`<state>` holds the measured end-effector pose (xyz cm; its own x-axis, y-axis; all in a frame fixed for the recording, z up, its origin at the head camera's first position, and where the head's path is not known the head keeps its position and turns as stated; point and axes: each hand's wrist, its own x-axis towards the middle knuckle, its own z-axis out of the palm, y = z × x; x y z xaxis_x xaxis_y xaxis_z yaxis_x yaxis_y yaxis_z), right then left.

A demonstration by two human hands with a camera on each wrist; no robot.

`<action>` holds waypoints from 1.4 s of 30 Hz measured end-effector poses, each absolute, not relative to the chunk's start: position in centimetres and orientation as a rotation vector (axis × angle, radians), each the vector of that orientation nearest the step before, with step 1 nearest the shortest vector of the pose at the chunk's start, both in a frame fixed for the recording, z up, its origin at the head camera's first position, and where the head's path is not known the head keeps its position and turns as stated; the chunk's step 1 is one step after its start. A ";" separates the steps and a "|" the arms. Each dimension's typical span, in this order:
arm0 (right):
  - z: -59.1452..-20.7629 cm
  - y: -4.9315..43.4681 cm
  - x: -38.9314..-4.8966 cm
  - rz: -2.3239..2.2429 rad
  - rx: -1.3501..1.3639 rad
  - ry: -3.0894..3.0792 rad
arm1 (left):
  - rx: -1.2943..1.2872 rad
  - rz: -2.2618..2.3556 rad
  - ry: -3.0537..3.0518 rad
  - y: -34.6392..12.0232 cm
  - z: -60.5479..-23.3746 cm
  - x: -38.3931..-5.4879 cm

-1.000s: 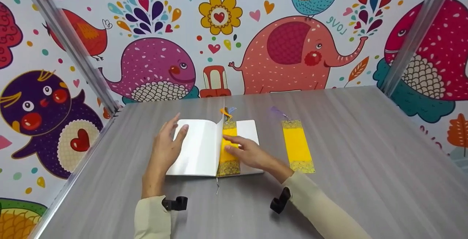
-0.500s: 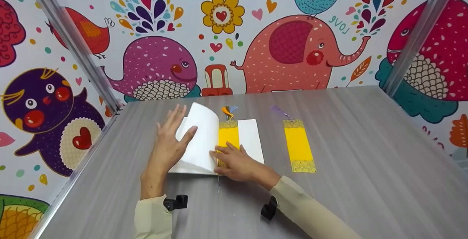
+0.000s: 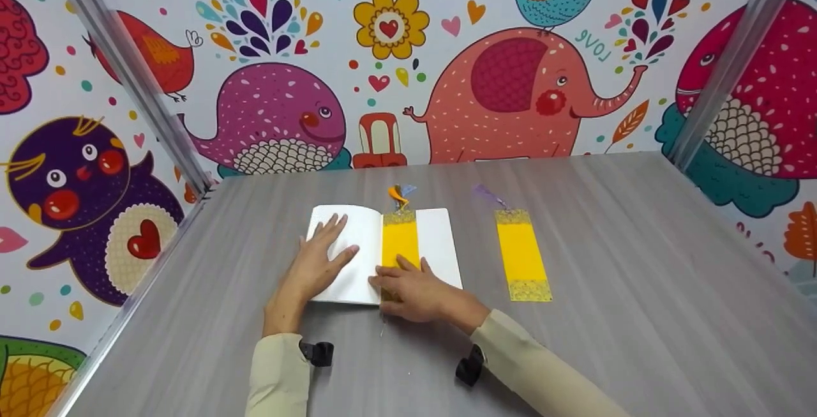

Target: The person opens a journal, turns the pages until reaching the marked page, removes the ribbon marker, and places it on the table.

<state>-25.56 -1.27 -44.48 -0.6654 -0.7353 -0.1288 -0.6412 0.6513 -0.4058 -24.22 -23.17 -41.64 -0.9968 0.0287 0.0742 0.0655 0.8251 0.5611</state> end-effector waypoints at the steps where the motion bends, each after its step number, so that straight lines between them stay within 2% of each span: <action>1: -44.5 -1.2 -25.6 -0.475 -1.108 2.586 | -0.080 -0.908 -2.954 -23.2 -42.0 -24.3; 20: -44.9 -0.6 -25.4 -0.436 -1.147 2.574 | -0.096 -0.860 -3.156 -23.9 -44.7 -24.5; 42: -44.4 -0.3 -25.8 -0.462 -1.209 2.543 | -0.099 -0.882 -3.275 -24.2 -44.5 -24.3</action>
<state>-25.80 -0.28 -44.45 -0.6068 -0.7859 -0.1190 -0.6939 0.5968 -0.4030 -24.35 -24.19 -44.50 -0.9669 0.1200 -0.2251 -0.0093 0.8654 0.5010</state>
